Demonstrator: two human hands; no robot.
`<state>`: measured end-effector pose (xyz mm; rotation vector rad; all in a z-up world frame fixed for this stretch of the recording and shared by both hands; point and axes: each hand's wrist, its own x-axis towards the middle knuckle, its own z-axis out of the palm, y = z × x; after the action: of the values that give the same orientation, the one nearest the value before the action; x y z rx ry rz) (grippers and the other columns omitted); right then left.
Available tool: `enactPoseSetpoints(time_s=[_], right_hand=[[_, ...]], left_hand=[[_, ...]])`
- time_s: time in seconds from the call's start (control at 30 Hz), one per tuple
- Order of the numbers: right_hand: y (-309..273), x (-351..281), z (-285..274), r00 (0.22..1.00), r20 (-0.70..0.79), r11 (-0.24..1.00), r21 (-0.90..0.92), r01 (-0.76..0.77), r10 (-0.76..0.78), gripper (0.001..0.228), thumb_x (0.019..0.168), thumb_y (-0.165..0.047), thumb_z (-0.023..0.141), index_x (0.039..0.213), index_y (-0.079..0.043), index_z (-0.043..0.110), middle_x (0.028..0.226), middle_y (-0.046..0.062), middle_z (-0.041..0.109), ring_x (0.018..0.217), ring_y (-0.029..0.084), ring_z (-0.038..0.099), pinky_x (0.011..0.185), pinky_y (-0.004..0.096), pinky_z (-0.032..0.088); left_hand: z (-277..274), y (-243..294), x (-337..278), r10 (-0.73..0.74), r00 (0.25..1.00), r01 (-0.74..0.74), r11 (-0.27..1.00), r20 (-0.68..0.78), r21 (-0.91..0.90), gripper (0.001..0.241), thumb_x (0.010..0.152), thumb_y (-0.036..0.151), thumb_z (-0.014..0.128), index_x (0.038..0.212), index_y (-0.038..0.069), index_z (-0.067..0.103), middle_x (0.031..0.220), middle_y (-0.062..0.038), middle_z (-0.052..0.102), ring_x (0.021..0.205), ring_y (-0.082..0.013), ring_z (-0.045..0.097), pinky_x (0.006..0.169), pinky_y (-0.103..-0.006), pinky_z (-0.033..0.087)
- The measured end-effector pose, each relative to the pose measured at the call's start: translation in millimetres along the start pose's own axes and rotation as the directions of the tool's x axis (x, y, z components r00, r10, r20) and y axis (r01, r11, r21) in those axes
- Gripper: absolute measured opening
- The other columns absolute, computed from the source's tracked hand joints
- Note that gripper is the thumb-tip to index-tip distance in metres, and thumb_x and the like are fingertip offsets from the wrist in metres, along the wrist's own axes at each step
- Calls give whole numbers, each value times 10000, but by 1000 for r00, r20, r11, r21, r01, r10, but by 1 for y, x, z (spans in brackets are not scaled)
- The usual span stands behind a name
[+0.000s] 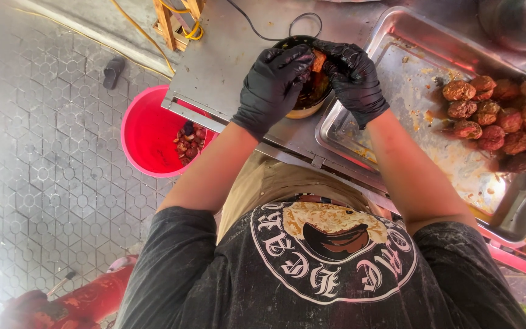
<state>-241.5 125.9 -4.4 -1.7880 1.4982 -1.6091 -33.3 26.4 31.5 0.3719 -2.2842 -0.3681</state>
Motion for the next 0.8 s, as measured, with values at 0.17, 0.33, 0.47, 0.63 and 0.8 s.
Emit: enactPoseSetpoints(time_s=[0.17,0.33,0.47,0.63,0.8], right_hand=[[10,-2,1,1000,-8,1000,11,-6,6,354,1007,105,631,1338,-17,669,1258,112,678,1171,217,661,1047,314,534],[14,-2,3,1000,-6,1000,12,-27,27,349,985,106,623,1310,-15,667,1249,102,689,1148,206,669,1019,307,544],[14,-2,2,1000,-9,999,52,-9,10,318,1014,108,625,1309,-8,660,1267,109,684,1175,203,665,1046,317,544],[3,2,1,999,-2,991,125,-48,48,345,1011,115,614,1330,-8,654,1301,109,690,1208,181,654,1081,317,535],[-9,3,0,1000,7,995,91,-28,28,387,1008,142,588,1355,-12,664,1315,104,694,1221,176,659,1082,299,528]], left_hand=[[-4,1,-1,21,1000,-21,1000,0,6,457,858,113,772,1301,199,699,1385,-20,654,1225,-347,612,1058,-433,543],[-3,0,-7,8,1000,-9,999,13,39,450,873,129,772,1312,199,700,1389,-16,649,1181,-340,632,1035,-437,549],[-6,3,-3,4,1000,-5,997,24,77,464,826,133,772,1279,206,707,1370,-15,665,1143,-352,635,978,-439,561],[-6,5,2,2,999,-6,996,43,92,482,794,134,769,1267,206,714,1348,-23,677,1121,-363,633,957,-451,564],[-5,4,0,58,998,-57,997,-19,51,446,837,118,753,1275,189,707,1378,-42,653,1227,-360,629,1032,-444,557]])
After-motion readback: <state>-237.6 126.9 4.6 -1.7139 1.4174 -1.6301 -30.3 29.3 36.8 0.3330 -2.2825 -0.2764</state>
